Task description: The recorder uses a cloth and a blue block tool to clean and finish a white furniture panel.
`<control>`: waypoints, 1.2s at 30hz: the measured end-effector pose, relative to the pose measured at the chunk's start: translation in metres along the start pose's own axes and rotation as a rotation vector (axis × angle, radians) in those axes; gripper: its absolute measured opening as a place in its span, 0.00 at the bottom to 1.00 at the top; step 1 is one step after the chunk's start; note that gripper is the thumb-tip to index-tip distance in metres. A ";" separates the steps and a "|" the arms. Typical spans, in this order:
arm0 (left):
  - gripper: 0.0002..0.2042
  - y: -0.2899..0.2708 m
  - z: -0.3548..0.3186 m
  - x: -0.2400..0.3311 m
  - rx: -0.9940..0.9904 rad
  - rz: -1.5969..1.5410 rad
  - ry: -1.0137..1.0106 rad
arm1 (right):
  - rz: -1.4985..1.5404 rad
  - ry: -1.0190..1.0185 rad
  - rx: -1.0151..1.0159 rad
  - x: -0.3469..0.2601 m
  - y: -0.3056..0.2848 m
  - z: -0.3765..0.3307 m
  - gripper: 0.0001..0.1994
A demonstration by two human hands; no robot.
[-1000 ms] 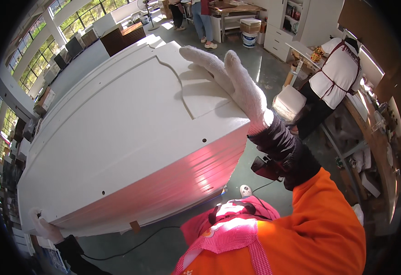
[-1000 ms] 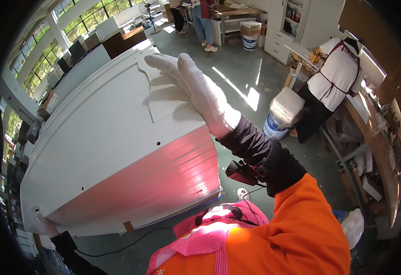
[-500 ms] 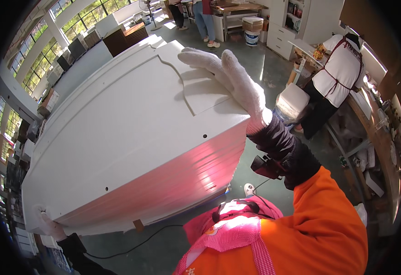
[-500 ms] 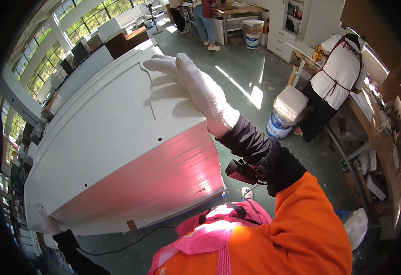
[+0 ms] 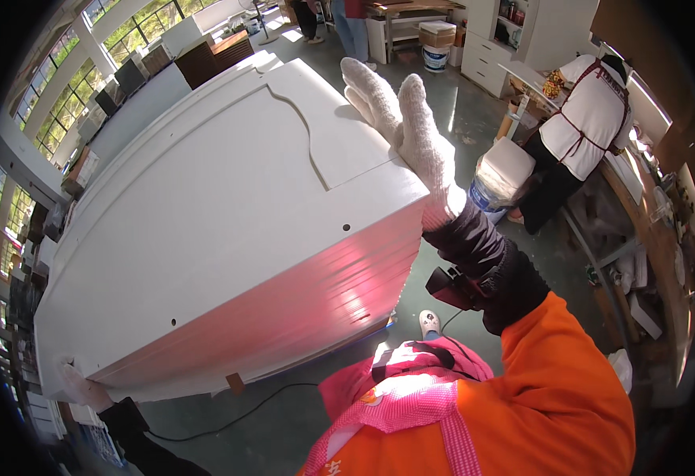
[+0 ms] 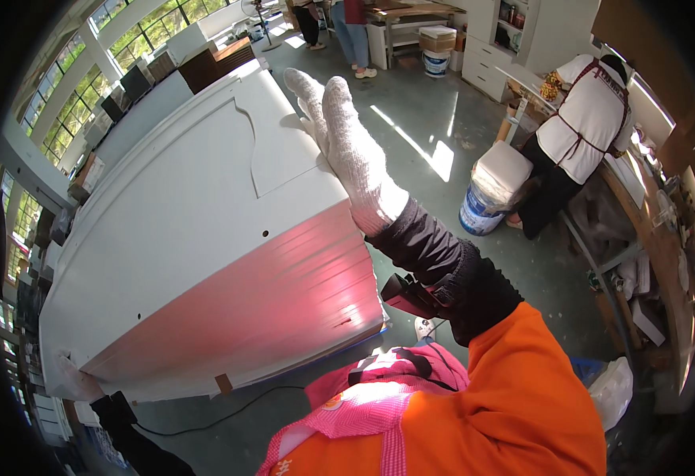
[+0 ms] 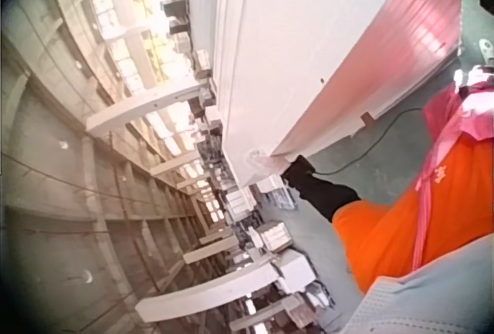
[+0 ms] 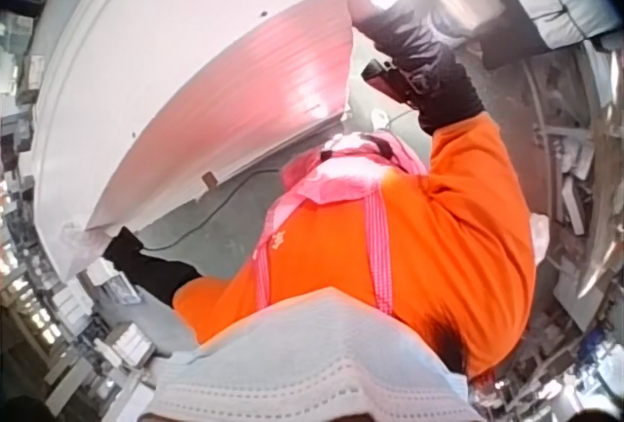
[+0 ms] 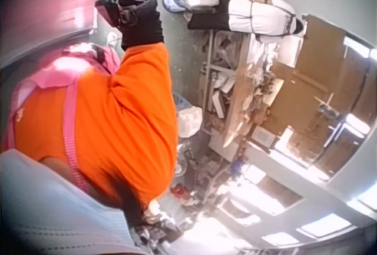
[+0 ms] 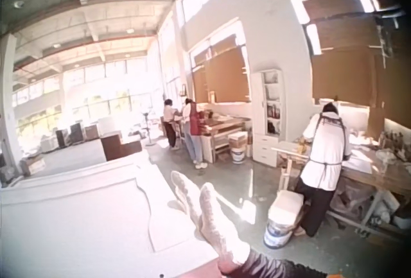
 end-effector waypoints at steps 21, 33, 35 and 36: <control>0.20 0.018 -0.088 0.164 0.258 -0.273 -0.078 | -0.460 0.412 -0.633 -0.035 -0.067 -0.165 0.21; 0.12 0.185 -0.277 0.731 -1.141 -0.841 0.520 | -0.961 1.718 -0.879 -0.206 -0.331 -0.512 0.25; 0.16 0.209 -0.330 0.770 -1.606 -0.562 0.648 | -0.895 1.844 -0.790 -0.250 -0.349 -0.573 0.25; 0.19 0.214 -0.356 0.781 -1.906 -0.310 0.694 | -0.844 1.925 -0.737 -0.275 -0.355 -0.605 0.26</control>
Point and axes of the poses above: each hand's wrist, its own z-axis towards the middle knuckle, its own y-axis out of the palm, x = y × z, the point moved 4 cm from there along z, towards the middle knuckle, and after that the axes turned 9 degrees about -z, right-handed, at the moved point
